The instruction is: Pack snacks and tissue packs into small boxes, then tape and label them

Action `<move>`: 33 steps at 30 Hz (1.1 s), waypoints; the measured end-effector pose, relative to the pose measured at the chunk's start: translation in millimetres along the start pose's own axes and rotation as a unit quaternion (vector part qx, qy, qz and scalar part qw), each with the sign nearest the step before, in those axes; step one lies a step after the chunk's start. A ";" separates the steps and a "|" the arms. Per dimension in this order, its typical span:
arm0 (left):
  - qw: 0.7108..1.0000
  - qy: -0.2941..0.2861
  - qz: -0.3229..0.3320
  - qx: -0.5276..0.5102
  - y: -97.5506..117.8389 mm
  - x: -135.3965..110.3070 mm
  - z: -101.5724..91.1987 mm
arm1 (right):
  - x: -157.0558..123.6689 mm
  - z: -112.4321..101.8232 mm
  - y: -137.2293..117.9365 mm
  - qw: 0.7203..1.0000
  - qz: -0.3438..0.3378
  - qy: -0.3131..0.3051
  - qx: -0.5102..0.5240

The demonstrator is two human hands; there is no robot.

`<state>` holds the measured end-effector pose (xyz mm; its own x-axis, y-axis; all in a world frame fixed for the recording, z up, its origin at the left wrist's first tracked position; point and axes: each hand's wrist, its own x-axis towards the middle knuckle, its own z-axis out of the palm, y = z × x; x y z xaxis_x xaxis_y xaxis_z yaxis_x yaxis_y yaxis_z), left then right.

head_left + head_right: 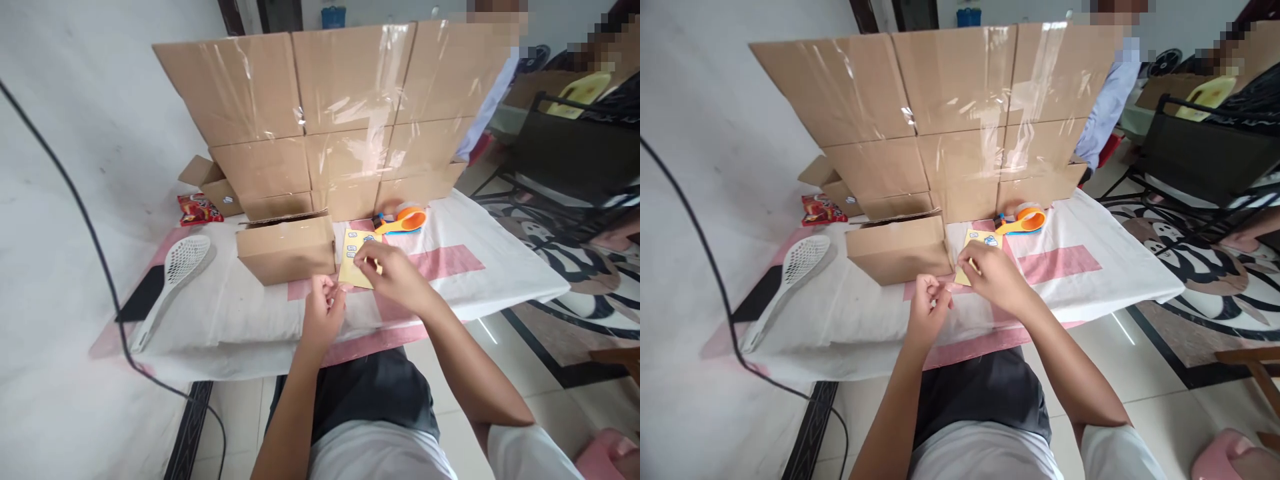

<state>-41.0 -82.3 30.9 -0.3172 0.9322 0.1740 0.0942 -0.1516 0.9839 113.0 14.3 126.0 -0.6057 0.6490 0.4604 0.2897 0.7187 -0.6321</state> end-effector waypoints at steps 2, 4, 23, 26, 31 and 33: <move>0.994 0.081 0.038 0.067 6.0 5.4 -25.4 | 28.3 -0.7 -11.6 0.998 -0.028 0.050 0.000; 0.962 0.169 0.128 0.172 16.4 17.4 -52.7 | 60.8 3.3 -23.1 0.998 -0.029 0.048 0.017; 0.812 0.144 0.187 0.534 18.5 88.3 -112.7 | 169.8 98.3 -6.7 0.978 0.100 -0.144 -0.116; 0.807 0.131 0.179 0.548 20.9 85.9 -112.8 | 168.9 99.6 -6.1 0.978 0.101 -0.139 -0.118; 0.806 0.128 0.173 0.552 19.8 83.2 -112.9 | 168.0 94.1 -6.8 0.984 0.144 -0.101 0.007; 0.807 0.129 0.172 0.550 18.9 82.8 -112.9 | 167.4 89.1 -5.6 0.979 0.159 -0.093 0.089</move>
<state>-172.1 -45.0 68.3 -0.2668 0.7759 0.5717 0.9541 0.1289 0.2703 -56.0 96.7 151.1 -0.6358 0.7637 0.1117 0.3610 0.4222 -0.8315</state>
